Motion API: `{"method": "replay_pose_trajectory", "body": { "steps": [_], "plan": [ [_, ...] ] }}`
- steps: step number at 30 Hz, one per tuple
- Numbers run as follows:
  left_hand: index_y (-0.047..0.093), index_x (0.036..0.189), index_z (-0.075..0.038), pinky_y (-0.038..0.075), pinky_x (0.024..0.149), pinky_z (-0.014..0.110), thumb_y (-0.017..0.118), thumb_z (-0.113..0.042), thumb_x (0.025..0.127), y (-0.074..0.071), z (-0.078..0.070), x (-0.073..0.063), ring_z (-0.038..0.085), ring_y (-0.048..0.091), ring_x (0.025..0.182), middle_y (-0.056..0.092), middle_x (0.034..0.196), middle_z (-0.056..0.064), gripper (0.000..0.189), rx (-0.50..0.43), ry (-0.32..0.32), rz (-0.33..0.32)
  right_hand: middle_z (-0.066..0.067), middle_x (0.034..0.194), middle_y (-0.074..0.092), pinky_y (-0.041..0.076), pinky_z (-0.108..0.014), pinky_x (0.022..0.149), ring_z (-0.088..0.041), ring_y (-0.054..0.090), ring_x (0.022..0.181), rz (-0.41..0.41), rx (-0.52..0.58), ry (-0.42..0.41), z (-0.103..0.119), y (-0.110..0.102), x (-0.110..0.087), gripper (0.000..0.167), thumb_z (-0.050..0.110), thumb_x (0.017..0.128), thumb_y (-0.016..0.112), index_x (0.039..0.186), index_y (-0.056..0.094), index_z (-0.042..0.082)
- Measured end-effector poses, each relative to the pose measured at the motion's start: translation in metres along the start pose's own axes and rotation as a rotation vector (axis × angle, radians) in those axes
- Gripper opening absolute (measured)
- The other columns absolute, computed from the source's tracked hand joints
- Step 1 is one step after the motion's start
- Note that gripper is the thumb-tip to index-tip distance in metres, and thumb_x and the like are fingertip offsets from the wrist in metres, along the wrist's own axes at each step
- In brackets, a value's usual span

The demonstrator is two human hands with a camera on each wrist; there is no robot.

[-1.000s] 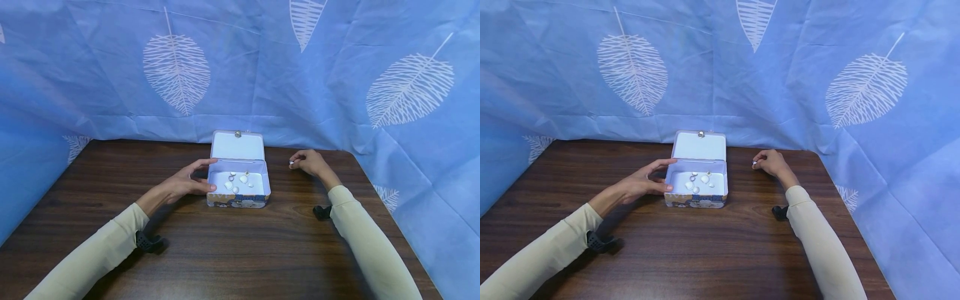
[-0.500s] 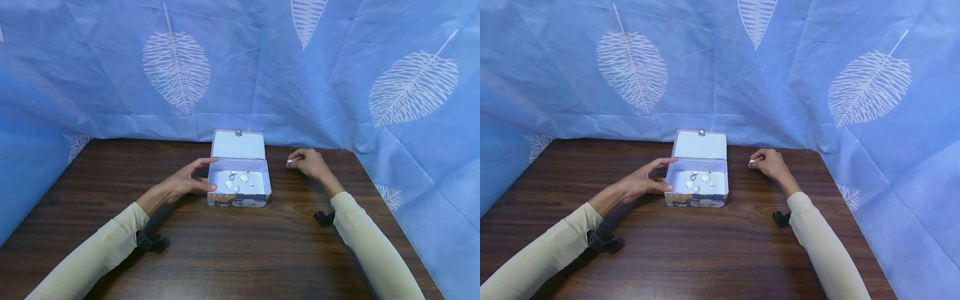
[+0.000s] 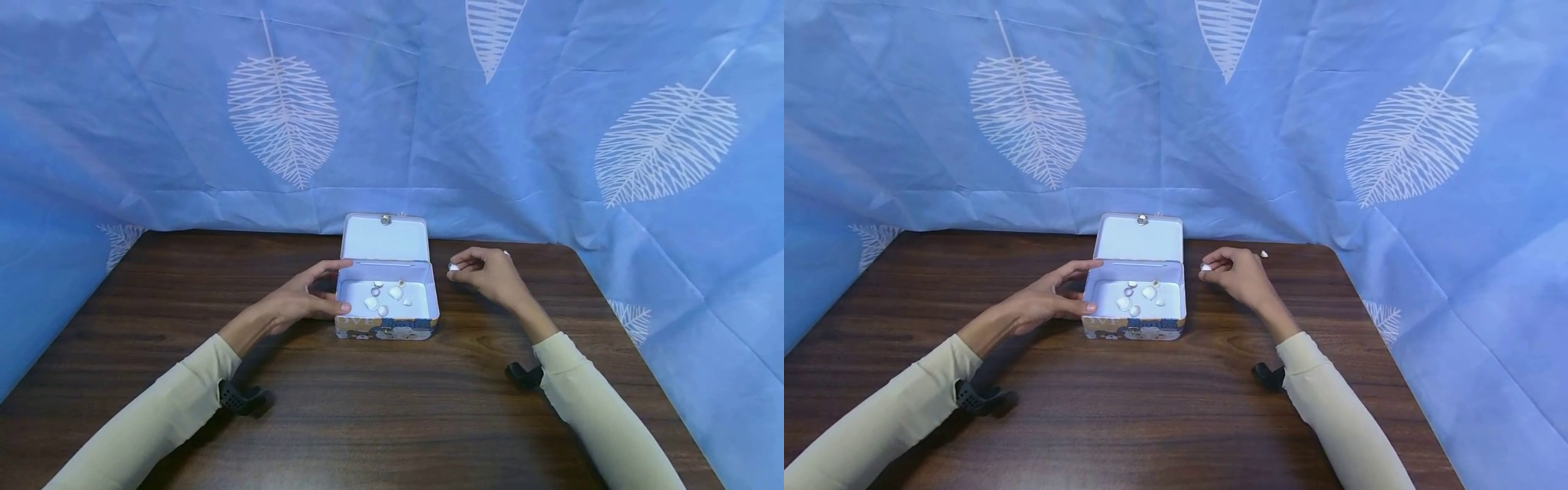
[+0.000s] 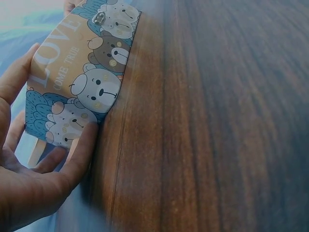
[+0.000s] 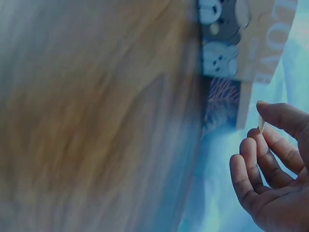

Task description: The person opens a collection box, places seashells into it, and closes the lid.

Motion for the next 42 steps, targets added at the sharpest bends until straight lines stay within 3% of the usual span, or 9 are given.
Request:
{"method": "replay_pose_trajectory", "body": {
  "steps": [12,24,33,42],
  "plan": [
    [0.042,0.175,-0.034,0.061,0.114,0.051,0.09,-0.013,0.098,0.0,-0.001,-0.002,0.045,0.049,0.155,0.026,0.182,0.014,0.093,-0.009,0.011,0.009,-0.01,0.11,0.081,0.059,-0.032,0.088,-0.022,0.073,0.099,-0.015,0.029,-0.063,0.043,0.007,-0.012,0.029,0.026,0.101,0.088,0.125,0.084,0.01],
    [0.041,0.175,-0.03,0.062,0.112,0.049,0.09,-0.011,0.098,0.001,0.0,0.002,0.047,0.049,0.156,0.023,0.183,0.018,0.093,-0.014,0.004,0.0,-0.008,0.112,0.079,0.06,-0.041,0.088,-0.022,0.072,0.099,0.064,0.029,-0.196,0.079,0.039,-0.02,0.026,0.017,0.102,0.085,0.126,0.083,0.007],
    [0.041,0.175,-0.031,0.06,0.114,0.05,0.09,-0.011,0.098,0.002,-0.001,0.001,0.048,0.047,0.159,0.021,0.184,0.018,0.093,-0.011,-0.007,-0.005,-0.01,0.114,0.081,0.063,-0.045,0.093,-0.022,0.074,0.101,0.105,0.008,-0.234,0.086,0.055,-0.015,0.028,0.017,0.102,0.085,0.126,0.082,0.002],
    [0.04,0.175,-0.031,0.063,0.109,0.045,0.089,-0.011,0.098,0.0,0.0,0.002,0.047,0.049,0.157,0.02,0.185,0.016,0.094,-0.016,-0.004,0.004,-0.011,0.115,0.081,0.063,-0.043,0.092,-0.022,0.074,0.102,0.099,0.022,-0.222,0.082,0.052,-0.018,0.03,0.019,0.103,0.085,0.128,0.082,0.004]
  ]
}}
Point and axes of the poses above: each hand's wrist, its own x-axis towards the middle knuckle, its own y-axis out of the palm, z = x × y, the point moved 4 cm from there along x, towards the middle knuckle
